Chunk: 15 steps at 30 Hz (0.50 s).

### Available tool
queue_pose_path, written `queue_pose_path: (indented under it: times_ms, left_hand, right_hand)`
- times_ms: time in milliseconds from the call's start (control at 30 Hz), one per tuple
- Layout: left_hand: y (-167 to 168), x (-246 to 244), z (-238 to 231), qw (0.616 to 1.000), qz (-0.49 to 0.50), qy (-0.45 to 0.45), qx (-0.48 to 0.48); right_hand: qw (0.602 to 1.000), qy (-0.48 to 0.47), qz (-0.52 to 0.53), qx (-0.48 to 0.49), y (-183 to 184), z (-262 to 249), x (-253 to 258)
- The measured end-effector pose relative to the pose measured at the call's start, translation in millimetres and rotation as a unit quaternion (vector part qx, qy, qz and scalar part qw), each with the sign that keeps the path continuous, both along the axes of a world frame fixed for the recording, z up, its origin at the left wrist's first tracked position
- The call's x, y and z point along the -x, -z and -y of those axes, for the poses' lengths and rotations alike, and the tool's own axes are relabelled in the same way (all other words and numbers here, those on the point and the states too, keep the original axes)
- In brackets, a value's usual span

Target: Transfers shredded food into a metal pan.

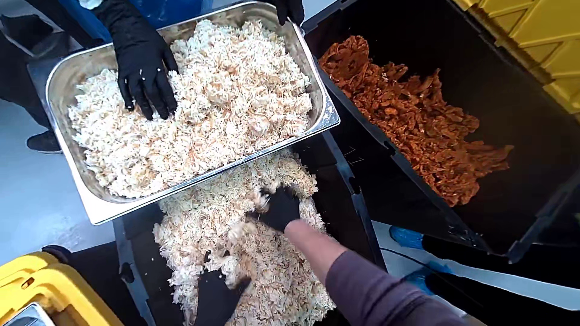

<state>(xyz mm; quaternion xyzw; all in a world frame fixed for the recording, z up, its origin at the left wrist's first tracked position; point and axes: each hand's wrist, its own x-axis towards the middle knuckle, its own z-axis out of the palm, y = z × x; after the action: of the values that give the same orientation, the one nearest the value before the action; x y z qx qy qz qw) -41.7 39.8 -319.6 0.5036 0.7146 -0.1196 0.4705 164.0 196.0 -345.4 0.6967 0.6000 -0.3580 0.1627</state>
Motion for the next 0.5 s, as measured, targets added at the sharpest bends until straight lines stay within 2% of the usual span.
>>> queue_pose_path:
  times_ms: [67, 133, 200, 300, 400, 500]
  left_hand:
    - [8, -9, 11, 0.991, -0.039, 0.086, 0.094]
    - [21, -29, 10, 0.979, -0.083, 0.121, 0.142]
    - [31, -42, -1, 0.974, -0.1, 0.144, 0.147]
    - [32, -31, -6, 0.972, -0.07, 0.192, 0.112]
    - [38, -33, -23, 0.966, -0.045, 0.225, 0.122]
    - [47, -36, -34, 0.973, -0.052, 0.188, 0.126]
  right_hand:
    - [0.999, -0.034, -0.006, 0.041, 12, 37, 21]
    - [0.99, -0.059, -0.01, 0.129, 4, 72, 35]
    - [0.98, -0.048, -0.034, 0.188, -12, 91, 37]
    - [0.972, -0.025, -0.072, 0.222, -28, 102, 28]
    - [0.977, -0.016, -0.062, 0.204, -21, 105, 20]
    - [0.975, -0.058, -0.02, 0.215, -3, 83, 36]
